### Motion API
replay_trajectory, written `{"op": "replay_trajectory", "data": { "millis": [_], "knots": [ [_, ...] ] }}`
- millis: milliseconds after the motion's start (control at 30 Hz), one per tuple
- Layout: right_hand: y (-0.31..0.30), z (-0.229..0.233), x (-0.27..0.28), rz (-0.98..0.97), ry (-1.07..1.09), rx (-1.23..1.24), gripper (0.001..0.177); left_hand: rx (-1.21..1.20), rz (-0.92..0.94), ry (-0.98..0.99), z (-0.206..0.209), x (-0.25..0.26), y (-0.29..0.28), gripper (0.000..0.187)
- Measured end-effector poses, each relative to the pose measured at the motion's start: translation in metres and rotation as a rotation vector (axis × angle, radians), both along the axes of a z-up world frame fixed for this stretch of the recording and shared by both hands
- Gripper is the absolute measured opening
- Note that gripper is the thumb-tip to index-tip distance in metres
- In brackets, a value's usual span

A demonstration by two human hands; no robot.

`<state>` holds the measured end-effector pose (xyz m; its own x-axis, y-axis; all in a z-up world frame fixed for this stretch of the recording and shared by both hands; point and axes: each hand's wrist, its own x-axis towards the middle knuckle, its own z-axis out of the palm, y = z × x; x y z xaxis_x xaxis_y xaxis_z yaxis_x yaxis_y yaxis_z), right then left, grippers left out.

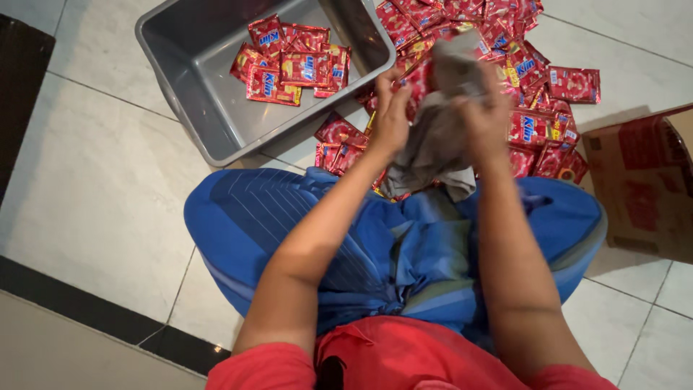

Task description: The person sits cross-legged on the floor and wipes red candy packets with a gray cloth. They pick up packets from a pile, wipe them, and place them into a metal tray.

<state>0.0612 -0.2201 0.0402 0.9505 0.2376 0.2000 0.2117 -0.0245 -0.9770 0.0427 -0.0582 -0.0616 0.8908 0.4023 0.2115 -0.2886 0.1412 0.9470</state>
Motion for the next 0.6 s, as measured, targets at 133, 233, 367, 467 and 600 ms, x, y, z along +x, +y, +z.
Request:
{"op": "replay_trajectory", "data": {
  "millis": [133, 233, 367, 467, 600],
  "knots": [
    [0.043, -0.002, -0.040, -0.020, -0.542, -0.323, 0.040, -0.073, -0.059, 0.084, 0.039, -0.020, -0.010, 0.042],
    [0.041, -0.003, -0.036, -0.166, -0.511, -0.458, 0.038, -0.109, -0.088, 0.104, 0.064, -0.035, -0.014, 0.049],
    [0.016, 0.005, 0.016, -0.208, -0.321, -0.136, 0.030, -0.071, -0.190, 0.185, 0.090, -0.057, -0.008, 0.052],
    [0.002, 0.014, 0.033, -0.063, 0.018, 0.382, 0.028, -0.182, -0.177, 0.074, 0.101, -0.054, 0.004, 0.046],
    [0.015, 0.029, 0.007, 0.361, 0.530, 0.864, 0.034, 0.012, -0.006, -0.015, 0.107, -0.028, 0.026, 0.041]
  ]
}}
